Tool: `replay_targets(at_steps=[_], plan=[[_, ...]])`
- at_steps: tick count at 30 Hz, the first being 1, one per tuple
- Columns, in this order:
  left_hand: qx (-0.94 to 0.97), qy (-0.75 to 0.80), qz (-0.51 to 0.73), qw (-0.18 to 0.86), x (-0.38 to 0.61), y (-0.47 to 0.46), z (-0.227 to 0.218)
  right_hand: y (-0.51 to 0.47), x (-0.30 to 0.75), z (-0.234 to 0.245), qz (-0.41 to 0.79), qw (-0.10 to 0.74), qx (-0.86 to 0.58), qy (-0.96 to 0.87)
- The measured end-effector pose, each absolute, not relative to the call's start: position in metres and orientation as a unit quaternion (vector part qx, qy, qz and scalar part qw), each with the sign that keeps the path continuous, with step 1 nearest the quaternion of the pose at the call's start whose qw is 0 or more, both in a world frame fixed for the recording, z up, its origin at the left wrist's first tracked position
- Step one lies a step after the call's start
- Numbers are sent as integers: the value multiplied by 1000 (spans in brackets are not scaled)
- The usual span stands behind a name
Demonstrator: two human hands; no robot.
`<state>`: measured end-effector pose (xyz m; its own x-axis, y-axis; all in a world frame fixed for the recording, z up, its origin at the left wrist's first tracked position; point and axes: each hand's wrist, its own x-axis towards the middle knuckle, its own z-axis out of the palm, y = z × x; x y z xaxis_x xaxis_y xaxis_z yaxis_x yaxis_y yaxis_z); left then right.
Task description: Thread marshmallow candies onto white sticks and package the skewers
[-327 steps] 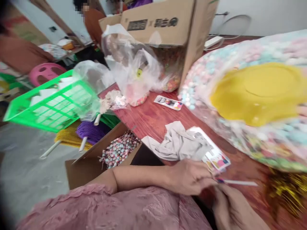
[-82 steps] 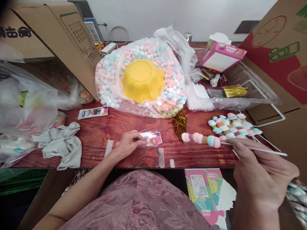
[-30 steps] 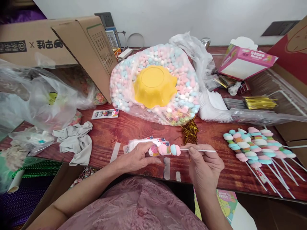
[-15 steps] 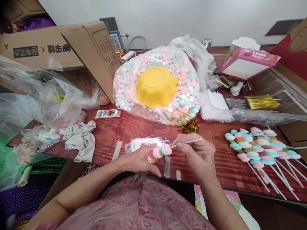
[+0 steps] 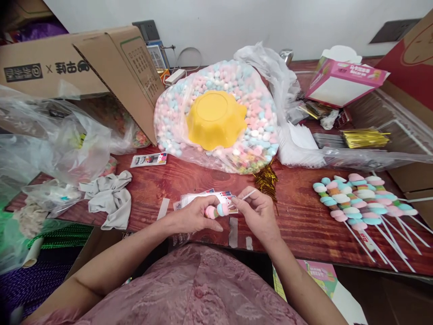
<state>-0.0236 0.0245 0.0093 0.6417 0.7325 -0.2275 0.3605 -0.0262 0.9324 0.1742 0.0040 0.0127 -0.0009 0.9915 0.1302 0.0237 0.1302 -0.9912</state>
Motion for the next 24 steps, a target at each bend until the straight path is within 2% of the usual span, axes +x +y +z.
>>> replay_targets(at_steps=[5,12,16,18,20,24], plan=[[775,396,113,479,-29,24,24,-2,169,-2,353,565,-525,-530],[785,386,71,479,-17,16,22,-5,163,-10,501,542,-448,-506],[768,388,170,481,-27,23,23,-1,165,-19,502,616,-454,-403],[758,415,176,471,-40,30,24,0,168,-22,501,646,-442,-369],[739,424,130,507,-51,36,25,0,171,-24,504,654,-431,-363],[641,353,54,679,-57,36,20,0,171,-21,503,659,-427,-361]])
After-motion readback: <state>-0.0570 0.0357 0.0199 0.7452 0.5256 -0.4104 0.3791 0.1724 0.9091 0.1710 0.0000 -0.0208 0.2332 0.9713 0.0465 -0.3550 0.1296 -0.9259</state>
